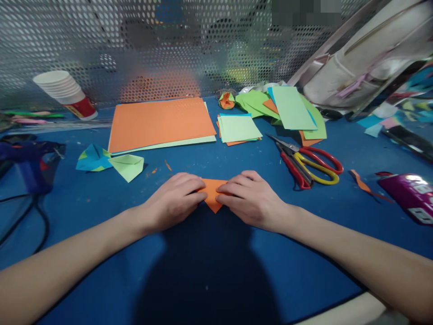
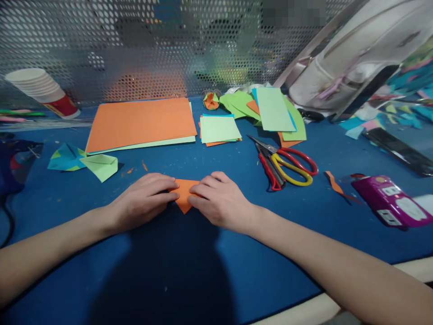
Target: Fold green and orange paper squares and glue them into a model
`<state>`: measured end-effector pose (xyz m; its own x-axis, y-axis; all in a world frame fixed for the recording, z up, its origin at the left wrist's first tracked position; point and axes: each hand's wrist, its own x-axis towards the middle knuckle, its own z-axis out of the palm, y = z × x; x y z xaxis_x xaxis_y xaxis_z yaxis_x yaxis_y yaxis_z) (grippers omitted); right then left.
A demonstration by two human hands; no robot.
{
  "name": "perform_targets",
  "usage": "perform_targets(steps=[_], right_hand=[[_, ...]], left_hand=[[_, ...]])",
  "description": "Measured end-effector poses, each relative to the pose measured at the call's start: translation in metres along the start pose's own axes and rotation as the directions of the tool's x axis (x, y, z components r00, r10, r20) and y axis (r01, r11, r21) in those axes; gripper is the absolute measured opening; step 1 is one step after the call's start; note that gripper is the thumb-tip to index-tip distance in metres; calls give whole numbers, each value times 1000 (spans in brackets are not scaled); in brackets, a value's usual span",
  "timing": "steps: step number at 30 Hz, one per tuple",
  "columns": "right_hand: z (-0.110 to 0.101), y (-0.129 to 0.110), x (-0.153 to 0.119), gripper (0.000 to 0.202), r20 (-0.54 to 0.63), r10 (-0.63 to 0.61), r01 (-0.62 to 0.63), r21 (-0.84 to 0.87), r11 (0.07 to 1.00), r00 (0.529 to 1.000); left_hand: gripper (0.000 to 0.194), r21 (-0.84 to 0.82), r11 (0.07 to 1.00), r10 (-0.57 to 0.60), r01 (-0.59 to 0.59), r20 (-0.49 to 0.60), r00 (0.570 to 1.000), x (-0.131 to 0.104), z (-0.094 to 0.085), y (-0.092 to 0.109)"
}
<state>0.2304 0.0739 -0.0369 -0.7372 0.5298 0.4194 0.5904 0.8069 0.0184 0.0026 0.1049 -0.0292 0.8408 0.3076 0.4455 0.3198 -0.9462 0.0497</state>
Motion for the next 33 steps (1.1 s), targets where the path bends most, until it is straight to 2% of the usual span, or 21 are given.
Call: perform_targets(steps=[6,11,22,25,29,33], right_hand=[[1,0,-1,20,-13,0,0,0,1000,1000],[2,0,-1,18,-14,1,-1,4,1000,1000],[-1,-1,0,19,-7,-1,1,15,1000,1000],[-2,-2,0,20,-8,-9,9,41,999,1000],[-6,-4,0,22,-15,22,-20,118,993,1000],[-15,-4,2,31,-47,61,-43,320,946,997]], left_hand=[[26,-56,995,87,-81,120,989,4,-5,19],[25,-19,983,184,-183,76,980,3,-1,30],[20,-60,984,173,-170,36,984,-1,3,32],[26,-70,985,164,-159,76,983,-1,1,34],[34,-71,989,142,-130,197,970,1,-3,37],[35,-105,990,118,-97,217,969,2,-4,39]])
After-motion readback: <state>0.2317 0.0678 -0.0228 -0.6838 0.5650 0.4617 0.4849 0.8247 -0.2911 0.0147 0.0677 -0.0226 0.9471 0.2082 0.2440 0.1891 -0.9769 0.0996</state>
